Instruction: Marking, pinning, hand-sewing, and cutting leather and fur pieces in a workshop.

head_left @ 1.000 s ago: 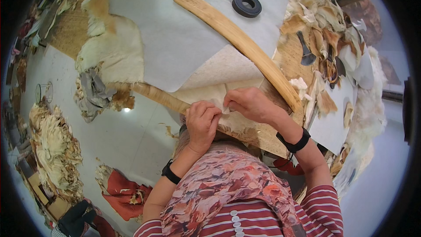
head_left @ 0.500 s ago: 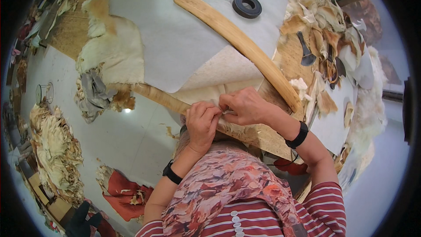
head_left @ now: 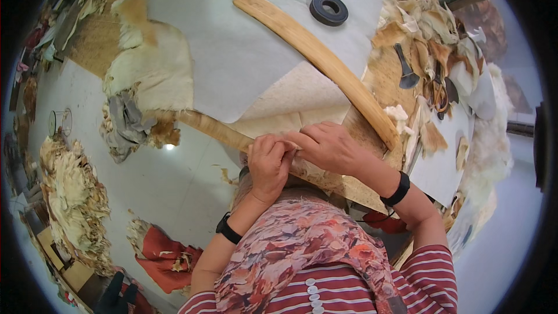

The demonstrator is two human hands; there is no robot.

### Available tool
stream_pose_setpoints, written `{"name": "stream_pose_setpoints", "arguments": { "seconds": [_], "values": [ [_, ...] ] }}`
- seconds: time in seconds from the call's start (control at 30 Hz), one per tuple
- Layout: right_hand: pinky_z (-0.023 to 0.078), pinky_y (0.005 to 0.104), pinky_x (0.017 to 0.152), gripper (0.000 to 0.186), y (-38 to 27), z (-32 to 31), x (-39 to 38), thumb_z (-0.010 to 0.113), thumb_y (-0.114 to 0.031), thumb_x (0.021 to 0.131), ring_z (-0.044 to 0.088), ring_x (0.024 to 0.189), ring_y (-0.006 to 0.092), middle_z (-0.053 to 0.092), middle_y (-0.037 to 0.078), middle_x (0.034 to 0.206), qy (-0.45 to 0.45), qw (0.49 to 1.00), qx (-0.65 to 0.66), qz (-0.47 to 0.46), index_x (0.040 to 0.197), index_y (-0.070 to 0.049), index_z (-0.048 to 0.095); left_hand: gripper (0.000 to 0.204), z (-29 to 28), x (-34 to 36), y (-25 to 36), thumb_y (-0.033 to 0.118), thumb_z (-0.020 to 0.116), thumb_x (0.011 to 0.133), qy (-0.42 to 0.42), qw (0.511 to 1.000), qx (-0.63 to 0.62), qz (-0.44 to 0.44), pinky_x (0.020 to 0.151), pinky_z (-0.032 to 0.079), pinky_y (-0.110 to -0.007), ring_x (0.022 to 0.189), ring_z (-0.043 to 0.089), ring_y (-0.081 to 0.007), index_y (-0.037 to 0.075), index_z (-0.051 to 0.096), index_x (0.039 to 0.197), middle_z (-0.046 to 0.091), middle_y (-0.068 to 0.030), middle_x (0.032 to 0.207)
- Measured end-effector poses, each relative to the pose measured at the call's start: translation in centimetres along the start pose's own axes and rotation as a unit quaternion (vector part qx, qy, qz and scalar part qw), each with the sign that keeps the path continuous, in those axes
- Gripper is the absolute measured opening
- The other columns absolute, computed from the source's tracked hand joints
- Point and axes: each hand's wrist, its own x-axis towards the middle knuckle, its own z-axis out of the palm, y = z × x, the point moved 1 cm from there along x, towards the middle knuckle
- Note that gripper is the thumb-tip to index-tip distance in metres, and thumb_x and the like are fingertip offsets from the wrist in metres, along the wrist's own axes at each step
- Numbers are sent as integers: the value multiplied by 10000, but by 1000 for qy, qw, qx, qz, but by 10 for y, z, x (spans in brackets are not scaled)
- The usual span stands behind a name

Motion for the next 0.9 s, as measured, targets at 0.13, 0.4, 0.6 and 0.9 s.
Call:
{"name": "stream_pose_setpoints", "arguments": {
  "seconds": [0.13, 0.4, 0.6, 0.9],
  "values": [
    [472, 340, 683, 283, -1, 4, -10, 619, -161, 793, 582, 783, 214, 517, 19, 815, 11, 998, -41, -52, 1074, -130, 636, 138, 0, -2, -1, 80, 724, 751, -5, 1000, 4, 3, 789, 404, -394, 938, 569, -276, 91, 642, 862, 615, -48, 925],
    [507, 321, 647, 57, -19, -15, 14, 589, -127, 919, 636, 785, 260, 621, 73, 915, 171, 950, 192, 178, 953, -81, 588, 145, -2, -2, -3, 85, 723, 743, -16, 1000, 20, 4, 820, 407, -401, 980, 566, -286, 87, 635, 858, 613, -58, 953],
    [535, 387, 604, 149, -12, -2, -3, 563, -162, 960, 655, 742, 334, 642, 193, 824, 44, 714, 583, 385, 918, -24, 526, 129, 2, 2, 1, 46, 699, 740, -15, 1000, -7, 24, 812, 397, -410, 913, 556, -294, 68, 632, 849, 603, -67, 906],
    [508, 334, 633, 193, 11, -70, -49, 605, -254, 968, 632, 713, 177, 653, 29, 809, 167, 872, 326, 325, 977, -62, 621, 133, 0, -6, -1, 32, 727, 756, -32, 999, -1, 25, 847, 393, -428, 941, 545, -298, 84, 627, 825, 594, -66, 921]
  ]
}}
